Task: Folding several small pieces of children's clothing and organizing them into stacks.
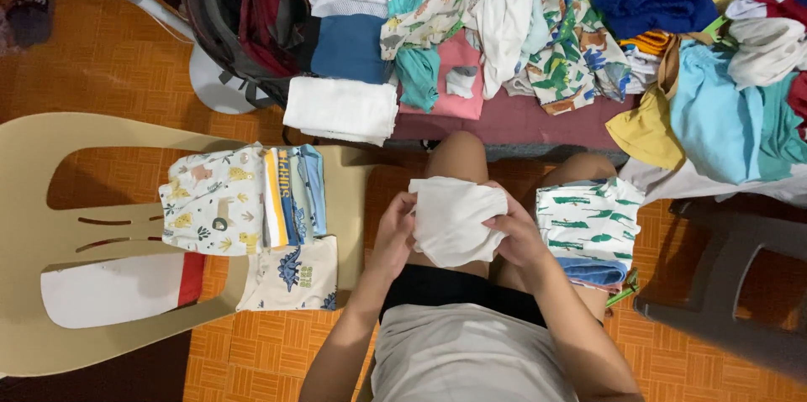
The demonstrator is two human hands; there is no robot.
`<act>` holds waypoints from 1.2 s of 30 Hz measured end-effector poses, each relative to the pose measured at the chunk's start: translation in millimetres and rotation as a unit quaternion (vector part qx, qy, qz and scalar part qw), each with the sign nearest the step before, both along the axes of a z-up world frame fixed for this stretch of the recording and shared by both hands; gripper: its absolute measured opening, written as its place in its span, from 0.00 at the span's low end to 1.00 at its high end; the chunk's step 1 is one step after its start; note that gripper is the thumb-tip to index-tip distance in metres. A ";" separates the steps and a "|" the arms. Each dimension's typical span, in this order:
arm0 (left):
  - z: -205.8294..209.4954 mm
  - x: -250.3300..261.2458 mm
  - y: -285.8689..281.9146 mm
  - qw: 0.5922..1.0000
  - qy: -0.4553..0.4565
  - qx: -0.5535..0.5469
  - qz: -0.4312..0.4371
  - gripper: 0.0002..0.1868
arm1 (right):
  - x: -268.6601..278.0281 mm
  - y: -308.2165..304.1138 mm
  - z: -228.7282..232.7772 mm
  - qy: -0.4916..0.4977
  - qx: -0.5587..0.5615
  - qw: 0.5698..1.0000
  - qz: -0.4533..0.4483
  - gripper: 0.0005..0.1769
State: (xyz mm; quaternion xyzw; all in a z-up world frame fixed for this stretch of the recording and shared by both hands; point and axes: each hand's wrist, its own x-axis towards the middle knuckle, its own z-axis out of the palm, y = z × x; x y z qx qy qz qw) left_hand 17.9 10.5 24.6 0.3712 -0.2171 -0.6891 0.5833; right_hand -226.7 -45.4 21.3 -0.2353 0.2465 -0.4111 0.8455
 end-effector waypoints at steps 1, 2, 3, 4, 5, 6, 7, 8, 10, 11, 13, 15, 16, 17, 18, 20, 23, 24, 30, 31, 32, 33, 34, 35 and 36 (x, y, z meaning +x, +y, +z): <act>-5.2 2.2 -0.5 1.000 0.000 0.000 0.001 0.25 | 1.2 -3.3 9.6 0.000 0.000 1.000 0.001 0.29; -10.6 4.2 -0.8 0.999 -0.054 0.005 -0.007 0.19 | 2.2 -6.2 19.0 0.076 -0.034 0.996 0.016 0.29; -15.9 6.0 -1.3 0.994 -0.108 0.009 -0.014 0.15 | 3.1 -9.2 28.5 0.151 -0.068 0.986 0.031 0.28; -14.0 7.2 -2.7 0.994 -0.108 0.009 -0.014 0.15 | 5.3 -10.3 38.2 0.151 -0.068 0.986 0.031 0.28; -12.1 8.2 -4.2 0.994 -0.100 0.026 0.025 0.14 | 7.4 -11.4 48.0 0.260 -0.096 0.960 0.036 0.30; -10.7 8.5 -5.3 0.993 -0.090 0.043 0.064 0.14 | 8.7 -12.3 57.5 0.366 -0.123 0.922 0.041 0.32; -9.6 8.8 -5.3 0.993 -0.090 0.043 0.063 0.14 | 9.7 -9.7 56.9 0.366 -0.123 0.922 0.041 0.32; -8.7 8.4 -7.0 0.981 -0.184 0.060 0.019 0.16 | 9.8 -8.0 56.6 0.439 -0.133 0.887 0.042 0.35; -4.4 7.5 -8.7 0.958 -0.274 0.076 -0.027 0.21 | 10.1 -2.8 58.7 0.511 -0.141 0.847 0.042 0.38; -1.0 7.1 -8.7 0.940 -0.339 0.013 -0.037 0.25 | 10.3 0.9 61.0 0.534 -0.204 0.821 0.007 0.40; 4.0 6.0 -5.9 0.914 -0.401 -0.046 -0.048 0.29 | 11.1 8.9 66.0 0.554 -0.262 0.790 -0.026 0.41; 6.8 5.9 -5.6 0.927 -0.367 -0.042 -0.064 0.34 | 13.1 13.2 71.3 0.599 -0.276 0.750 -0.055 0.38; 4.3 8.1 -7.1 0.927 -0.368 -0.046 -0.064 0.34 | 12.3 10.6 70.4 0.599 -0.279 0.748 -0.059 0.38; 2.1 10.0 -8.7 0.897 -0.432 -0.031 -0.085 0.38 | 11.3 7.8 69.7 0.639 -0.247 0.728 -0.013 0.34; 0.0 13.0 -7.5 0.862 -0.494 -0.014 -0.109 0.41 | 11.1 8.2 68.6 0.676 -0.211 0.705 0.033 0.29; 4.5 14.6 -10.2 0.851 -0.513 -0.029 -0.104 0.42 | 5.8 10.7 53.5 0.679 -0.218 0.700 0.036 0.25; 33.0 8.8 -13.3 0.840 -0.534 -0.050 -0.085 0.45 | 5.5 13.3 57.7 0.671 -0.273 0.689 -0.019 0.22; 46.4 6.4 -16.9 0.839 -0.537 -0.060 -0.071 0.47 | 7.4 11.6 63.7 0.655 -0.320 0.679 -0.081 0.22; 13.1 -43.6 -1.0 0.656 -0.729 -0.193 -0.024 0.20 | 23.3 3.3 51.2 0.553 -0.597 0.582 0.001 0.32; 11.9 -46.9 -3.0 0.657 -0.728 -0.192 -0.025 0.20 | 21.3 5.7 34.3 0.554 -0.596 0.582 0.003 0.32; 10.4 -50.0 -6.9 0.642 -0.731 -0.223 -0.062 0.25 | 19.4 5.8 17.2 0.573 -0.612 0.543 0.032 0.41; 9.2 -53.1 -11.2 0.625 -0.731 -0.254 -0.099 0.30 | 17.6 5.7 0.4 0.591 -0.627 0.503 0.061 0.51; 13.5 -48.7 -15.7 0.626 -0.731 -0.254 -0.098 0.30 | 20.0 2.9 6.9 0.591 -0.628 0.502 0.061 0.51; 17.8 -44.3 -20.3 0.625 -0.731 -0.247 -0.114 0.33 | 22.4 -0.1 13.4 0.623 -0.617 0.472 0.092 0.57; 22.1 -40.7 -22.8 0.626 -0.730 -0.240 -0.132 0.38 | 24.0 -0.4 20.1 0.654 -0.602 0.441 0.125 0.62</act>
